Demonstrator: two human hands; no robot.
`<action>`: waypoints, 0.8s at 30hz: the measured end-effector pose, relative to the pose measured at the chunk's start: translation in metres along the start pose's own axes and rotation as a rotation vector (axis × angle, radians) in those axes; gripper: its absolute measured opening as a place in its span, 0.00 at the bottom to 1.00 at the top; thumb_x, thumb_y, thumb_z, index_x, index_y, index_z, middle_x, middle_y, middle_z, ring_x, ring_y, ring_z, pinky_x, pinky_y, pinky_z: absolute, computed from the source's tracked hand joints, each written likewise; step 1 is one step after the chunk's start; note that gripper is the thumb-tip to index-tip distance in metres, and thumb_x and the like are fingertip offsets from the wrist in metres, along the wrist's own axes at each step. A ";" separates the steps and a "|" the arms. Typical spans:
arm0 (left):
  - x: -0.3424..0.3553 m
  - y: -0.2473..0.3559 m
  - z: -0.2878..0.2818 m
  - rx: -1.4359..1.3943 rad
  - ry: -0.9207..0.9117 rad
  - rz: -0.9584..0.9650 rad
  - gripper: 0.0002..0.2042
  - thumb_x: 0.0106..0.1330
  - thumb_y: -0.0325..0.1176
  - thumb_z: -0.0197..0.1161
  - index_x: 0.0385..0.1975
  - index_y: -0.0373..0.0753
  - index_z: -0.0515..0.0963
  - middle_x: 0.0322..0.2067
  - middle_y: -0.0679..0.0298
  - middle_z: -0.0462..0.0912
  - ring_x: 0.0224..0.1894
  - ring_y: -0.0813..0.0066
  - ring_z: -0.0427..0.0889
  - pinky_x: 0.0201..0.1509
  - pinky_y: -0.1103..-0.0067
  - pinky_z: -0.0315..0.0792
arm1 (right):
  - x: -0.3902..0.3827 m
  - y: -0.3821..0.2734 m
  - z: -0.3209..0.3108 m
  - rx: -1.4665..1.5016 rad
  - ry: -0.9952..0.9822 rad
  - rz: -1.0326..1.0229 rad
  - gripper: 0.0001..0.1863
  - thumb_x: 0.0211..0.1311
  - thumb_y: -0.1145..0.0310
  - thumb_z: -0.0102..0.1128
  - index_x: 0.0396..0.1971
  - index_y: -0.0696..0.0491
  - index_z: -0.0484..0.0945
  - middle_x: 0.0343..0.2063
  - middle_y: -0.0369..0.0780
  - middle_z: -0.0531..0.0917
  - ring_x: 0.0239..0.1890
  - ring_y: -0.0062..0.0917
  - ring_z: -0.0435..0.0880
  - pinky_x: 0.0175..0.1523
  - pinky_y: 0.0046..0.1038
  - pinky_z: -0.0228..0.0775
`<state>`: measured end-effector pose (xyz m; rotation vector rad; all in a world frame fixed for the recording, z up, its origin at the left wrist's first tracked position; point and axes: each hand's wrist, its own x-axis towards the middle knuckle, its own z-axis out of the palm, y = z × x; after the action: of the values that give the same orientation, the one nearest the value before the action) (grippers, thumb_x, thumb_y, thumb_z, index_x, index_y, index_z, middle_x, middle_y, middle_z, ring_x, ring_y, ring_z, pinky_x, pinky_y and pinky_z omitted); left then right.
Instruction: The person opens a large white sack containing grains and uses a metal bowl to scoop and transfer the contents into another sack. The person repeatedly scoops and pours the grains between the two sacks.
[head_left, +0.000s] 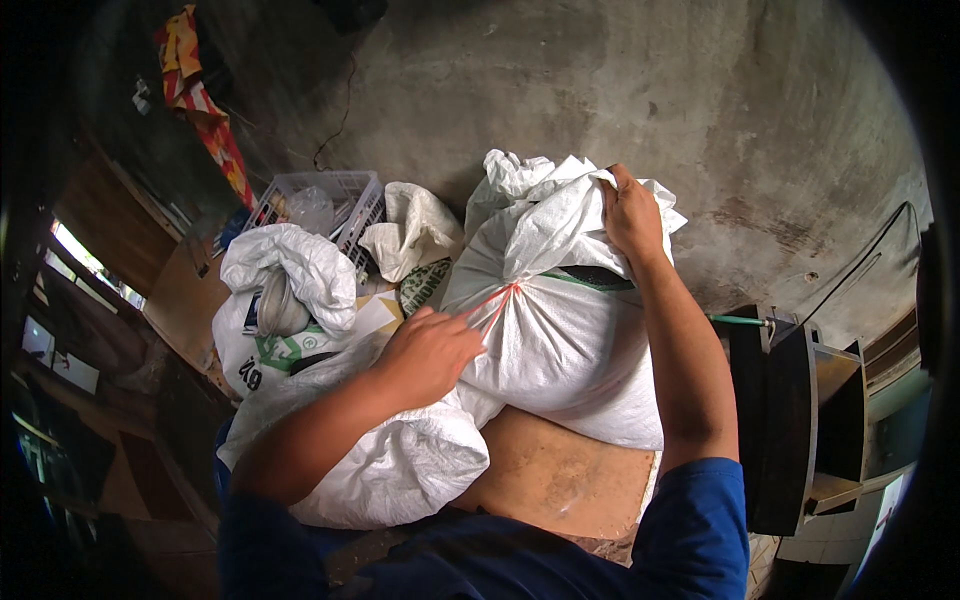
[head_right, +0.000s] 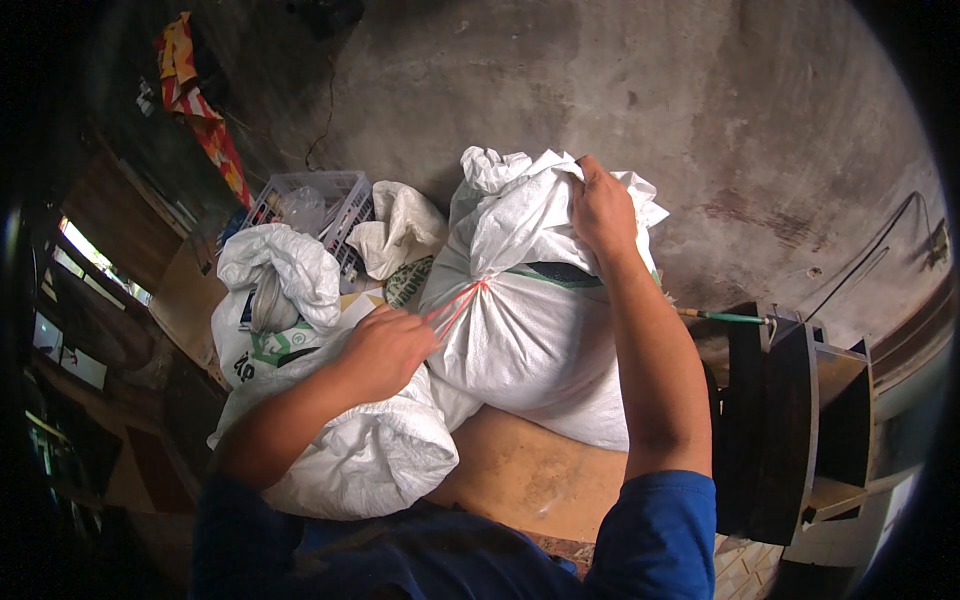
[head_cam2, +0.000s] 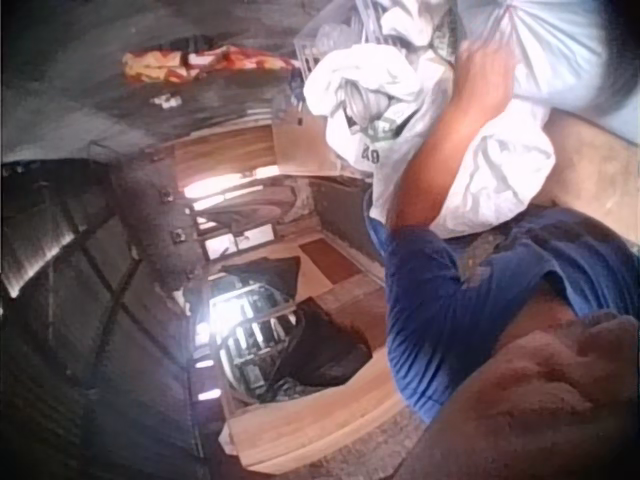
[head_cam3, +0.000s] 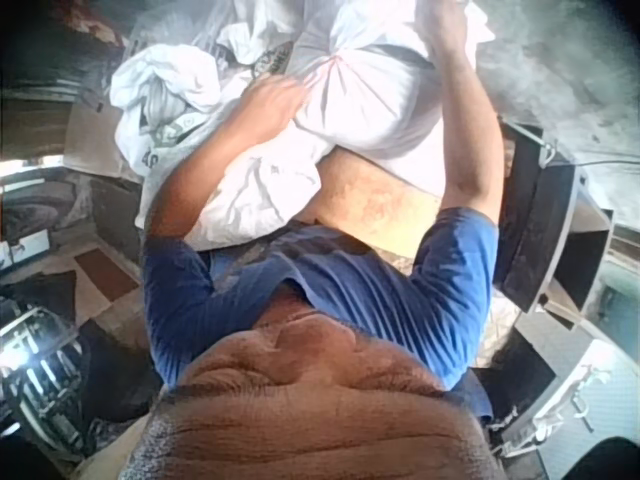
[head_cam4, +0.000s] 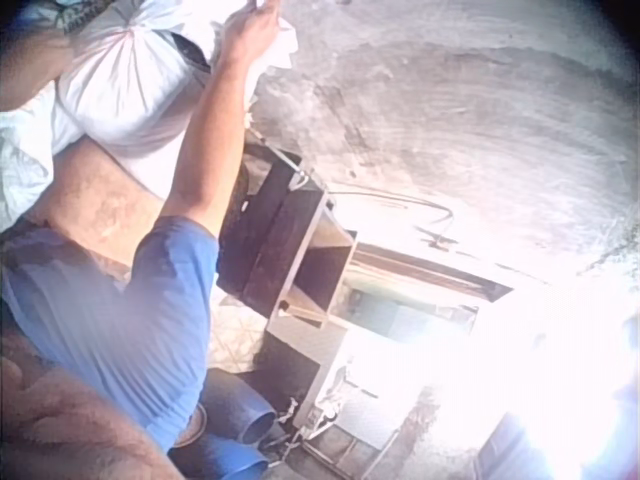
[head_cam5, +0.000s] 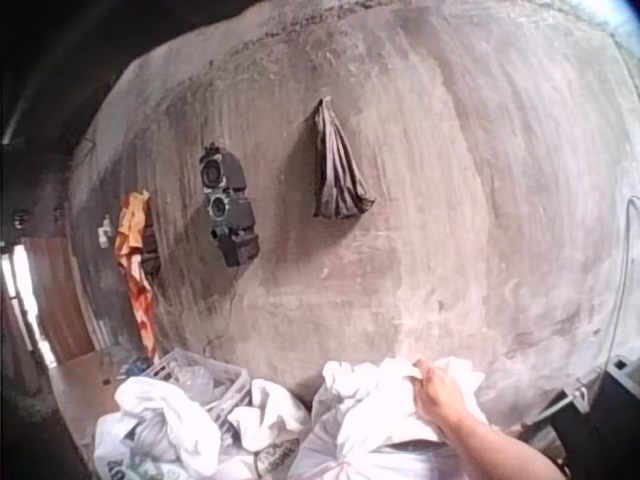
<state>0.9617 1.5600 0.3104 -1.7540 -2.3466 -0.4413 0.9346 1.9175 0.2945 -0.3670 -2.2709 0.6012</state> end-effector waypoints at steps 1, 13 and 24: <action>-0.011 0.009 -0.012 0.001 -0.019 0.011 0.04 0.66 0.31 0.61 0.30 0.41 0.78 0.27 0.59 0.78 0.34 0.57 0.79 0.43 0.64 0.69 | -0.001 -0.002 -0.001 0.003 0.000 0.003 0.09 0.72 0.64 0.56 0.43 0.52 0.77 0.33 0.53 0.85 0.39 0.54 0.83 0.42 0.47 0.72; -0.020 0.020 -0.021 -0.288 0.161 -0.157 0.15 0.68 0.39 0.65 0.48 0.36 0.79 0.41 0.54 0.83 0.46 0.53 0.82 0.52 0.65 0.72 | -0.004 -0.007 -0.002 0.023 0.054 -0.044 0.09 0.69 0.64 0.58 0.40 0.54 0.76 0.34 0.52 0.85 0.39 0.52 0.83 0.43 0.47 0.73; 0.060 -0.021 0.012 -0.459 0.246 -0.571 0.43 0.56 0.50 0.76 0.67 0.33 0.64 0.58 0.40 0.76 0.63 0.50 0.76 0.65 0.66 0.70 | 0.016 -0.084 -0.036 -0.289 0.199 -0.506 0.17 0.52 0.73 0.63 0.45 0.48 0.79 0.38 0.39 0.82 0.49 0.38 0.80 0.70 0.44 0.60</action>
<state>0.9250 1.6134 0.3154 -1.0305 -2.6663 -1.2832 0.9437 1.8638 0.3701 0.0200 -2.1403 -0.0232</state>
